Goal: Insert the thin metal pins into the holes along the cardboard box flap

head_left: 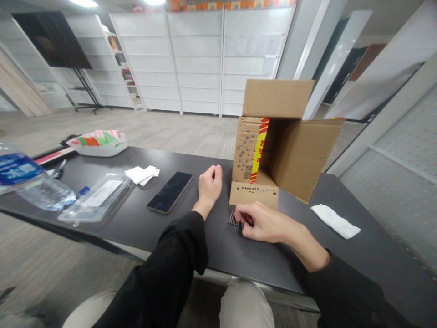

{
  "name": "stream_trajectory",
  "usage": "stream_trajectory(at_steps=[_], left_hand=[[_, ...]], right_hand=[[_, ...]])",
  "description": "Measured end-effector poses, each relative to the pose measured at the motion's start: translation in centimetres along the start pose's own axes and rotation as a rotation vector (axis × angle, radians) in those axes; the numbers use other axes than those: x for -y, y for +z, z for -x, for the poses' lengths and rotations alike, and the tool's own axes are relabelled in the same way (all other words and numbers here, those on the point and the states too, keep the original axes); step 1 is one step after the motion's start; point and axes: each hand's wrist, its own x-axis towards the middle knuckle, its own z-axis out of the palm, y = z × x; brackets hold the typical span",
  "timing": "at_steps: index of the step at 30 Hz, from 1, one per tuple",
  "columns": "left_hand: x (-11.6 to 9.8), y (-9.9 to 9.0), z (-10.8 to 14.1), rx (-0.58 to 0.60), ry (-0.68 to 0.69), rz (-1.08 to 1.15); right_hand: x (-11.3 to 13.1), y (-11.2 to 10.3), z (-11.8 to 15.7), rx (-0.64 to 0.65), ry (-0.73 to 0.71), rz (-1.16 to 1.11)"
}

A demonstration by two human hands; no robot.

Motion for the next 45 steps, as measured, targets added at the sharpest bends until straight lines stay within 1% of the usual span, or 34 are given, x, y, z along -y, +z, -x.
stream_trajectory(at_steps=[6, 29, 45], left_hand=[[-0.09, -0.04, 0.01, 0.005, -0.008, -0.017], [0.11, 0.06, -0.03, 0.011, -0.013, -0.012], [-0.06, 0.00, -0.04, 0.010, -0.016, -0.011]], right_hand=[[0.05, -0.23, 0.14, 0.023, 0.042, -0.001], [-0.13, -0.02, -0.02, 0.013, 0.009, -0.041], [-0.20, 0.04, -0.05, 0.003, -0.005, -0.019]])
